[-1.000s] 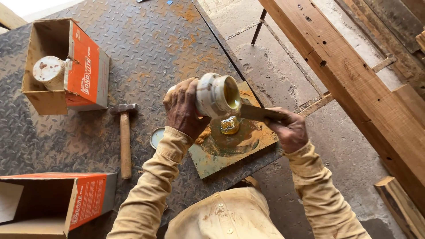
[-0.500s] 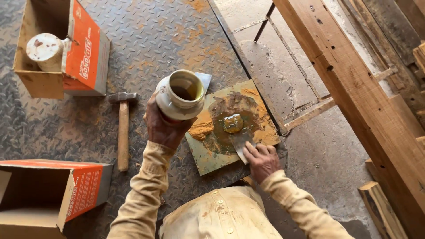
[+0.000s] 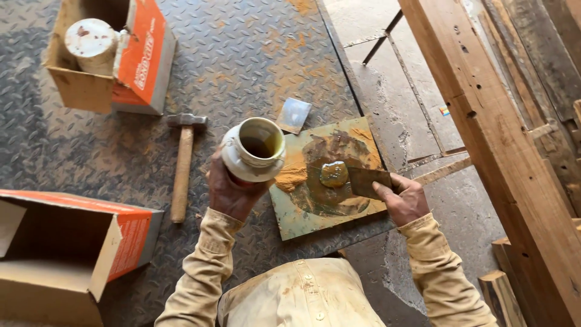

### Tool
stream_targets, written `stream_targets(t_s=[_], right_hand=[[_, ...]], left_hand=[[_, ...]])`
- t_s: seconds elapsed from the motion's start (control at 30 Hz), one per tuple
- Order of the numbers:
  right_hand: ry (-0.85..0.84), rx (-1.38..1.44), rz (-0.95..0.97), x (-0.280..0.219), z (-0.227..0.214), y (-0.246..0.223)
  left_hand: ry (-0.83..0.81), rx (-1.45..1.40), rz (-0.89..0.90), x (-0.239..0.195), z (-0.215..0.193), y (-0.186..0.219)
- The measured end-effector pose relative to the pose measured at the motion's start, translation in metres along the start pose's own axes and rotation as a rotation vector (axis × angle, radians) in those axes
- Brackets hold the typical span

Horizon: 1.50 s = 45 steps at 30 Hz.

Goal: The person scrapes the surface of a long wooden plank with a small metal scraper blade, working along holes and marks on the board. They then carry the scraper to a work table, place a board with wood filler powder on it, and pour liquid hardener from a bottle onto the filler to mix a patching compound.

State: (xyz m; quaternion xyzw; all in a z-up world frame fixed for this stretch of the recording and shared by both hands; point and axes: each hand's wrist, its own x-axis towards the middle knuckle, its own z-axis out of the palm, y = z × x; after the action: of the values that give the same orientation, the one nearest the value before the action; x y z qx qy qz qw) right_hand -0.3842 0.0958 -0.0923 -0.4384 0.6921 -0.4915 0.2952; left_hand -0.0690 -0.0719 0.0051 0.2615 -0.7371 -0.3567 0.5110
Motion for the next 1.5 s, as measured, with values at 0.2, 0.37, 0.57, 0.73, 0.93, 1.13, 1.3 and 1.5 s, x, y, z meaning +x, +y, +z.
stream_targets(t_s=[0.2,0.37,0.57,0.73,0.93,1.13,1.3,1.5], right_hand=[[0.050,0.314,0.142,0.013,0.020,-0.010],[0.016,0.678,0.226,0.017,0.033,-0.029],[0.045,0.885,0.300,0.017,0.047,-0.061],[0.037,0.994,0.291,0.017,0.060,-0.060],[0.071,1.003,0.381,0.010,0.064,-0.072],[0.020,1.071,0.350,0.007,0.061,-0.063],[0.022,1.157,0.319,0.002,0.041,-0.084],[0.240,-0.032,0.110,-0.022,0.019,-0.036]], left_hand=[[-0.168,-0.357,-0.259,0.001,0.004,0.003],[-0.129,0.112,0.084,0.005,0.007,0.019],[-0.097,0.242,0.112,-0.008,0.018,0.002],[-0.043,0.522,0.145,-0.030,0.023,-0.012],[0.013,0.648,0.102,-0.035,0.022,-0.010],[-0.022,0.723,0.149,-0.031,0.011,-0.014],[-0.026,0.815,0.211,-0.029,0.008,-0.023],[0.058,0.469,0.030,-0.023,-0.001,-0.032]])
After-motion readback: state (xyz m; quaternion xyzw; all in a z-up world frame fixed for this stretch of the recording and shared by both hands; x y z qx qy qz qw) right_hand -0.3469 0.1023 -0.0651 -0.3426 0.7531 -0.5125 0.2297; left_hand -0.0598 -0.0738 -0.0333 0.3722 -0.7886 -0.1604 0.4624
